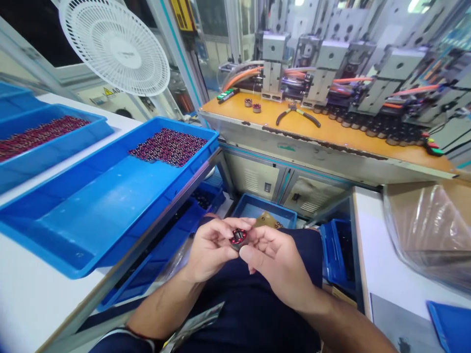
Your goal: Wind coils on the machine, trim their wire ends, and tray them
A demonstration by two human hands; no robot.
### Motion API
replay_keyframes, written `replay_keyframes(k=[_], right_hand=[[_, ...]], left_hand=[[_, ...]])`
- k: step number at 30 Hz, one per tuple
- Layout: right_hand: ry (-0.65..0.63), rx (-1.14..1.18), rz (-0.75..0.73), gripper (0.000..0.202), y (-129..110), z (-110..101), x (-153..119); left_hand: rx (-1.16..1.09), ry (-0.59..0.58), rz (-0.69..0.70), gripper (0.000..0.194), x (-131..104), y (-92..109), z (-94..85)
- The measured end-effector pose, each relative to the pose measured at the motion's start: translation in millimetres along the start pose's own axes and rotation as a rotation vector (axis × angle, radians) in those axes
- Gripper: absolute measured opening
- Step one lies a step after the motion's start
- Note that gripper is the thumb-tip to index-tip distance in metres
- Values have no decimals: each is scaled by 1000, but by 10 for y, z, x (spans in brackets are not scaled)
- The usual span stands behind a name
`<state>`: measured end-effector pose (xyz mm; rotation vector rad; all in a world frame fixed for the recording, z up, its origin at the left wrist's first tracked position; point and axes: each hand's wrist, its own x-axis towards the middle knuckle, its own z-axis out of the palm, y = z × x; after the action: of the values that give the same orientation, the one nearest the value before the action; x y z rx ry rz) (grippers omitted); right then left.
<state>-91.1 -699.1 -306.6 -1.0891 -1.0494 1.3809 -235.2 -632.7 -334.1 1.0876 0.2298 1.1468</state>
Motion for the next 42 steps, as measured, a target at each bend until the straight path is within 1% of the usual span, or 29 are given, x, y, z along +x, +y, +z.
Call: replay_keyframes(k=[3, 4, 6, 8, 10, 11, 12, 13, 14, 16, 17, 19, 20, 22, 24, 25, 29, 31, 34, 38, 40, 42], right_hand=[[-62, 40, -48, 29, 46, 0, 25], [-58, 35, -87, 28, 60, 1, 27], [10, -45, -208, 21, 75, -5, 25], [134, -262, -425, 14, 64, -31, 21], [271, -605, -679, 16, 34, -83, 25], [329, -781, -795, 20, 19, -117, 31], [370, -937, -890, 23, 7, -154, 40], [394, -1062, -962, 24, 0, -191, 51], [398, -1149, -1016, 24, -1, -226, 61], [375, -1245, -1107, 25, 15, -284, 75], [357, -1281, -1143, 25, 28, -304, 78], [325, -1340, -1204, 26, 58, -330, 72], [306, -1361, -1228, 26, 73, -336, 66], [282, -1372, -1269, 26, 100, -338, 49], [275, -1335, -1269, 27, 119, -323, 28], [276, -1291, -1235, 28, 122, -309, 16], [253, -966, -955, 32, 75, -216, -38], [225, -825, -888, 31, 21, -168, -56], [205, -696, -857, 23, -43, -119, -62], [232, -625, -765, 20, -33, -87, -55], [239, -613, -728, 19, -6, -96, -65], [249, -594, -685, 16, 3, -149, -91]], left_hand=[[-12, 9, -51, 20, 3, -21, 5], [-36, 21, -84, 17, 14, -35, 6], [-111, 92, -169, 17, 53, -81, 0], [-161, 231, -283, 23, 91, -145, -16], [-89, 406, -349, 24, 91, -199, -32], [10, 467, -332, 22, 68, -209, -34], [143, 484, -272, 20, 30, -205, -29], [292, 448, -171, 18, -18, -183, -15], [440, 369, -50, 20, -68, -146, 8], [669, 168, 164, 34, -144, -42, 75], [738, 94, 230, 43, -160, 13, 114], [808, 26, 278, 54, -141, 100, 184], [823, 10, 272, 54, -115, 127, 208], [823, -16, 236, 44, -53, 150, 228], [808, -39, 217, 34, -6, 147, 212], [802, -50, 221, 31, 8, 143, 195], [824, -102, 284, 33, 23, 141, 126], [822, -117, 286, 34, 19, 148, 110], [712, -114, 194, 30, 7, 148, 110], [418, -82, -8, 28, -4, 115, 127], [332, -71, -47, 26, -1, 97, 126], [327, -59, -33, 24, 10, 99, 108]])
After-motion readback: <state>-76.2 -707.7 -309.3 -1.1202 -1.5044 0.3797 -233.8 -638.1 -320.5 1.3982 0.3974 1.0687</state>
